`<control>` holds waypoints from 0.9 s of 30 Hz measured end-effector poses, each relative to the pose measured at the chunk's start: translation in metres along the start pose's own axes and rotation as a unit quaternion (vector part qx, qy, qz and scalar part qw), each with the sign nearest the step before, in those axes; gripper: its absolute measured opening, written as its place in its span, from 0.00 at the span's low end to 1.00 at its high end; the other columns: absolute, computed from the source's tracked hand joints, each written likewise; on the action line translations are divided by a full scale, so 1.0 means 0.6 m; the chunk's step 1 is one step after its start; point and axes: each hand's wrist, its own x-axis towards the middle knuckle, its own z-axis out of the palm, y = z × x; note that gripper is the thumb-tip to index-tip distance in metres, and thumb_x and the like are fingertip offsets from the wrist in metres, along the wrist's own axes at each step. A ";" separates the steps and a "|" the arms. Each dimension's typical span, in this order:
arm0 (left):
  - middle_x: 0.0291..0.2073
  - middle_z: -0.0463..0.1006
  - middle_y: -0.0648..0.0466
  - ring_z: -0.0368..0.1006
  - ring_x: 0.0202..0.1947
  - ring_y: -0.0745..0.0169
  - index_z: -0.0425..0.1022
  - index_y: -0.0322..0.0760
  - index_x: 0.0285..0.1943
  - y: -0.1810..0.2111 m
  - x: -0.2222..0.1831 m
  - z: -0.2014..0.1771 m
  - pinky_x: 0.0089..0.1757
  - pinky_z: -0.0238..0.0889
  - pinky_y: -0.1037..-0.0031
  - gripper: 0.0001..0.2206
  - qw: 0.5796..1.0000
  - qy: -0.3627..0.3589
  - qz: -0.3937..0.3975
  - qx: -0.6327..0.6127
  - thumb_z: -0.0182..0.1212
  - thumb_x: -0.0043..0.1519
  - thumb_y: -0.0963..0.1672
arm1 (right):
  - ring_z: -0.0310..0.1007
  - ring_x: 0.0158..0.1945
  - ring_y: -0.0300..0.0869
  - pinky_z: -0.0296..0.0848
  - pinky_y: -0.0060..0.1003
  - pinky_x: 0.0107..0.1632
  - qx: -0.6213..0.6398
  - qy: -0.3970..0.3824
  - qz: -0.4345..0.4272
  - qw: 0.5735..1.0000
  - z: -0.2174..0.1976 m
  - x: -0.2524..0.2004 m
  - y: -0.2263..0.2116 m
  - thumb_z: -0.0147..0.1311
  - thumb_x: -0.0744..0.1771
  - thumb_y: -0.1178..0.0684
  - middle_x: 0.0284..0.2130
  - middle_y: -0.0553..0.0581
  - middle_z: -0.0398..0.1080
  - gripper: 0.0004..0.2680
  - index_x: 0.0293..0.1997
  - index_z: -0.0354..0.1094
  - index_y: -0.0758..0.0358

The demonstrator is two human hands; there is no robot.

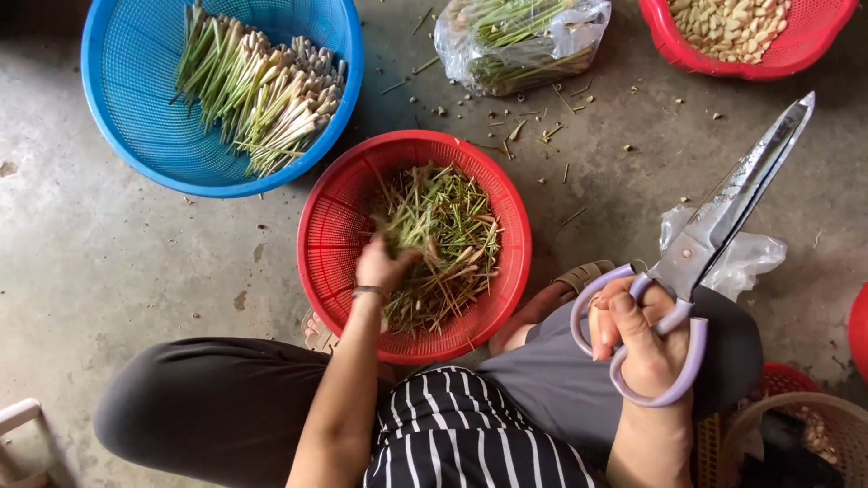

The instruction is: Trimming the ends of lemongrass stalks using scissors and sorting them into different baskets.

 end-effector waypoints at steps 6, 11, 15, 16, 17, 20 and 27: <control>0.70 0.54 0.35 0.64 0.60 0.36 0.39 0.75 0.79 0.031 -0.024 0.134 0.50 0.74 0.52 0.53 0.958 0.017 0.204 0.201 0.78 0.50 0.51 | 0.60 0.19 0.34 0.60 0.24 0.24 0.005 0.014 0.013 1.000 -0.005 0.000 0.016 0.51 0.70 0.50 0.17 0.50 0.62 0.09 0.36 0.67 0.64; 0.68 0.56 0.35 0.73 0.56 0.25 0.40 0.66 0.81 0.034 -0.028 0.118 0.53 0.72 0.48 0.46 0.967 0.028 0.220 0.127 0.68 0.57 0.42 | 0.63 0.08 0.41 0.66 0.31 0.18 -0.018 0.016 -0.079 0.997 -0.011 0.006 0.050 0.47 0.70 0.57 0.09 0.54 0.55 0.10 0.31 0.65 0.75; 0.54 0.69 0.49 0.78 0.48 0.39 0.53 0.69 0.78 0.000 0.035 0.092 0.46 0.74 0.55 0.40 0.930 0.131 0.239 0.246 0.70 0.55 0.52 | 0.65 0.09 0.41 0.67 0.31 0.17 -0.027 0.028 -0.074 0.997 -0.024 0.005 0.055 0.47 0.69 0.58 0.09 0.55 0.56 0.09 0.32 0.65 0.75; 0.53 0.69 0.49 0.77 0.45 0.46 0.59 0.70 0.74 0.010 0.021 0.065 0.44 0.72 0.58 0.37 0.905 0.195 0.254 0.281 0.72 0.53 0.51 | 0.64 0.08 0.41 0.67 0.30 0.17 -0.025 0.029 -0.077 0.996 -0.025 0.004 0.053 0.47 0.70 0.57 0.09 0.55 0.56 0.09 0.32 0.65 0.75; 0.52 0.68 0.50 0.76 0.42 0.52 0.65 0.70 0.71 0.020 0.007 0.037 0.42 0.70 0.62 0.35 0.874 0.257 0.269 0.314 0.73 0.52 0.49 | 0.63 0.08 0.40 0.67 0.30 0.17 -0.024 0.031 -0.080 0.996 -0.026 0.004 0.051 0.47 0.70 0.57 0.09 0.54 0.55 0.10 0.32 0.65 0.75; 0.57 0.63 0.49 0.72 0.43 0.55 0.68 0.66 0.69 0.048 -0.043 -0.014 0.46 0.69 0.60 0.32 0.857 0.302 0.275 0.314 0.63 0.57 0.37 | 0.64 0.08 0.39 0.68 0.29 0.17 -0.041 0.027 -0.064 0.997 -0.027 0.002 0.044 0.46 0.70 0.57 0.10 0.54 0.57 0.10 0.32 0.65 0.75; 0.71 0.60 0.40 0.81 0.43 0.47 0.65 0.65 0.73 0.048 -0.132 0.057 0.48 0.76 0.52 0.34 0.881 -0.055 0.386 0.269 0.71 0.56 0.42 | 0.63 0.08 0.41 0.68 0.30 0.17 -0.021 0.025 -0.064 0.997 -0.015 0.004 0.050 0.47 0.69 0.57 0.09 0.55 0.55 0.10 0.32 0.65 0.76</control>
